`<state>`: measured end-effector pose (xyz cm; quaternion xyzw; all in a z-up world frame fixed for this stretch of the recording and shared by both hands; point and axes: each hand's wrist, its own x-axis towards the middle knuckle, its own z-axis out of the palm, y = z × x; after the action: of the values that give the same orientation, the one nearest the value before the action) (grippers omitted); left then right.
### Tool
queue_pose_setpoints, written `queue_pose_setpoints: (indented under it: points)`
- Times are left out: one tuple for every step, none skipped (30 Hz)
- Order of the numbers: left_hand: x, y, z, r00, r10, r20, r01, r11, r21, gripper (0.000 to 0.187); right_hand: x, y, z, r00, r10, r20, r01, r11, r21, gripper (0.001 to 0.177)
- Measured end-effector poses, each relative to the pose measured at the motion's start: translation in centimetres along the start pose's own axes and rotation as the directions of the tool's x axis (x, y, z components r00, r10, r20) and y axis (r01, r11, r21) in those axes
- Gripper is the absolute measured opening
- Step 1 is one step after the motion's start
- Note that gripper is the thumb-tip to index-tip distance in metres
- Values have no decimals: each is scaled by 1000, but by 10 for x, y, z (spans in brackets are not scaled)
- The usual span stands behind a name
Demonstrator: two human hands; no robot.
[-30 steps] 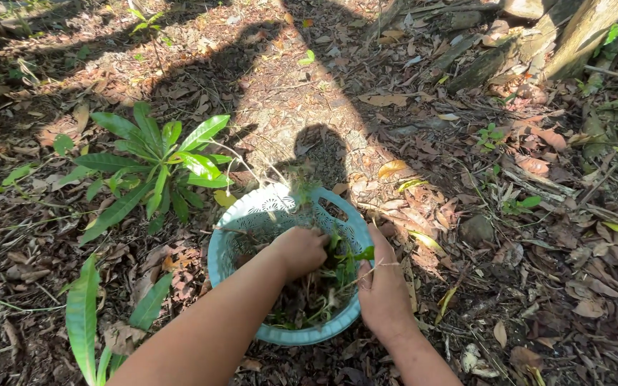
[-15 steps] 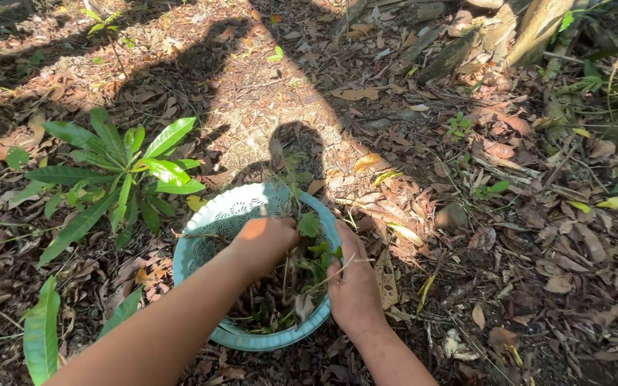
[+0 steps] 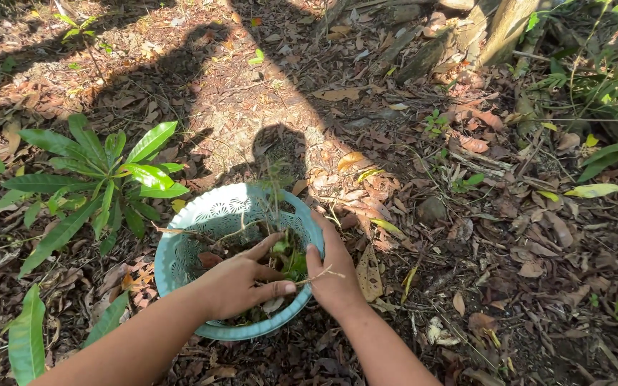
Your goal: Gathering dried leaves and plant debris from the ground into a plastic basket.
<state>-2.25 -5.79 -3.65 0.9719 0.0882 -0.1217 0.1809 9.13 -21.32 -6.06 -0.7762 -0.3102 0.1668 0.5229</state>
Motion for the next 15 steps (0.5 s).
queue_pose_setpoints:
  points:
    - [0, -2, -1, 1000, 5, -1, -5, 1000, 6, 65, 5, 0, -4, 1000, -2, -7, 2, 1000, 2, 57]
    - [-1, -4, -2, 999, -26, 26, 27, 998, -49, 63, 9, 0, -8, 990, 126, 57, -134, 978, 158, 57]
    - [-2, -6, -1, 997, -56, 56, 62, 992, -108, 63, 12, 2, -12, 959, 242, 145, -275, 914, 297, 57]
    - [-5, -4, -4, 997, -52, 57, 58, 992, -108, 63, 15, -1, -23, 960, 243, 141, -275, 915, 296, 57]
    - [-7, -2, -6, 997, -71, 42, 76, 991, -111, 59, 18, -3, -34, 978, 166, 128, -203, 906, 372, 54]
    - [-9, 0, -8, 996, -91, 26, 93, 989, -114, 55, 20, -5, -45, 990, 89, 110, -129, 887, 443, 53]
    - [-4, -12, -2, 996, -87, 25, 89, 989, -115, 55, 23, -14, -56, 990, 89, 107, -128, 889, 440, 53]
    - [1, -24, 5, 994, -39, -106, 23, 988, -151, 47, 25, -23, -66, 983, 167, 78, -172, 685, 708, 55]
    - [6, -35, 11, 972, 6, -235, -49, 983, -178, 39, 27, -32, -76, 966, 249, 74, -173, 403, 899, 58]
    - [15, -51, 17, 972, 11, -235, -54, 982, -179, 39, 32, -26, -84, 966, 250, 69, -170, 405, 899, 58]
    - [25, -68, 22, 900, 16, -436, -168, 935, -312, 32, 38, -20, -92, 978, 200, 56, -113, 288, 951, 55]
    - [34, -84, 27, 789, -18, -614, -300, 861, -411, 25, 43, -14, -99, 988, 150, 35, -60, 163, 985, 51]
    - [27, -66, 10, 788, -15, -615, -304, 860, -411, 25, 47, -12, -104, 988, 150, 32, -57, 165, 985, 51]
    - [19, -49, -7, 712, -190, -676, -308, 780, -545, 23, 51, -11, -108, 989, 145, 0, -31, 210, 977, 41]
    - [10, -32, -24, 624, -370, -688, -329, 675, -661, 23, 55, -9, -113, 990, 140, -31, -5, 254, 967, 35]
